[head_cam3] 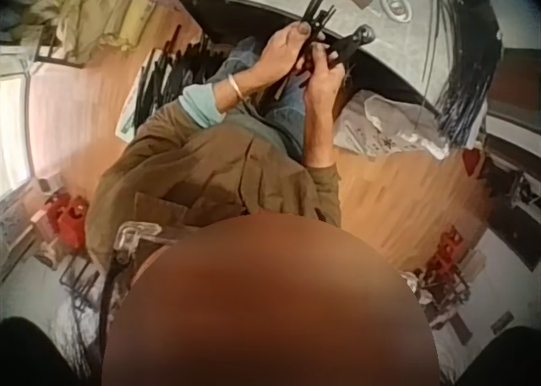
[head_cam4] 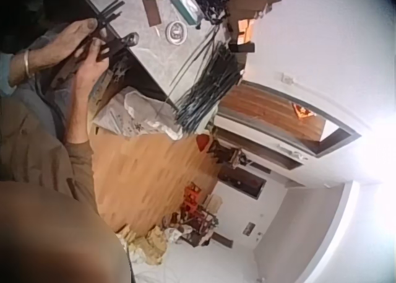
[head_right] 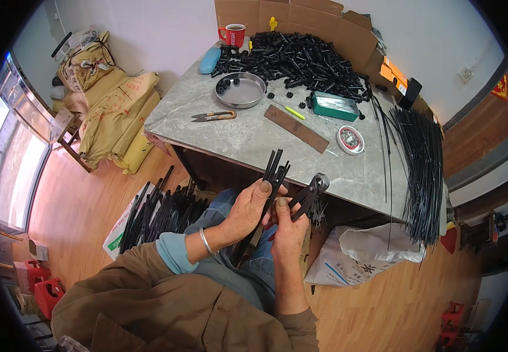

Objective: Bundling, aligning, and trimming black plastic components using pliers and a measurement template at a workstation.

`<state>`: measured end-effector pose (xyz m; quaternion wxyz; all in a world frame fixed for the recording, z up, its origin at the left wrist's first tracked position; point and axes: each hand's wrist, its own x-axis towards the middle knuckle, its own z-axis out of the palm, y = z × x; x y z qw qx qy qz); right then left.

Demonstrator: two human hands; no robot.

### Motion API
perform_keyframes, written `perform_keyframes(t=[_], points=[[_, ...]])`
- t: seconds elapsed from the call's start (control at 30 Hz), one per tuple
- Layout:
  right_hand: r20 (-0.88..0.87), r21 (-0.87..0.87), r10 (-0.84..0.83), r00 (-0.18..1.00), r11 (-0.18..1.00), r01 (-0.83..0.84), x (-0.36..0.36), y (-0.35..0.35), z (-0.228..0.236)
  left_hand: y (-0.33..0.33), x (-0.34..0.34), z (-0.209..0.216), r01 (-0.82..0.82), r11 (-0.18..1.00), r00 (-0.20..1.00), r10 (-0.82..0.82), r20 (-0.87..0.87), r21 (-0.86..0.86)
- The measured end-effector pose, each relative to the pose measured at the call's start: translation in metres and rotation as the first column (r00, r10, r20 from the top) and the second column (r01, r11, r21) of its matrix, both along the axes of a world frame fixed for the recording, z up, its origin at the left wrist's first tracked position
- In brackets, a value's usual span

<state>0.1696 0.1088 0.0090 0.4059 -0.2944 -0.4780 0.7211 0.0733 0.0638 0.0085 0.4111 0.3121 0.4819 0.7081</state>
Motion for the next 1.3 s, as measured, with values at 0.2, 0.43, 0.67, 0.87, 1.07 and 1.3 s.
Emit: perform_keyframes(t=[0.2, 0.43, 0.67, 0.87, 1.07, 1.3], points=[[0.002, -0.008, 0.001, 1.0, 1.0, -0.001, 0.0, 0.0, 0.0, 0.0, 0.0, -0.001, 0.005, 1.0, 1.0, -0.005, 0.004, -0.007], [0.008, 0.01, 0.005, 1.0, 1.0, -0.005, 0.0, 0.0, 0.0, -0.004, -0.004, 0.0, 0.08, 0.996, 0.997, -0.08, -0.002, -0.036], [0.129, 0.169, -0.107, 0.986, 0.982, 0.084, -0.002, -0.005, 0.01, -0.004, -0.002, 0.001, 0.046, 0.999, 0.997, -0.046, -0.055, -0.008], [0.266, 0.24, -0.006, 0.964, 0.969, -0.061, 0.003, 0.009, 0.023, -0.005, -0.011, 0.0, 0.197, 0.98, 0.98, -0.197, 0.041, -0.011], [0.438, 0.087, 0.191, 0.879, 0.964, -0.252, 0.02, 0.023, 0.027, -0.001, -0.018, 0.004, 0.225, 0.974, 0.966, -0.22, 0.139, -0.027], [0.479, -0.248, 0.58, 0.659, 0.81, -0.532, 0.075, -0.006, 0.06, -0.003, -0.032, -0.004, 0.166, 0.984, 0.964, -0.146, 0.222, -0.072]])
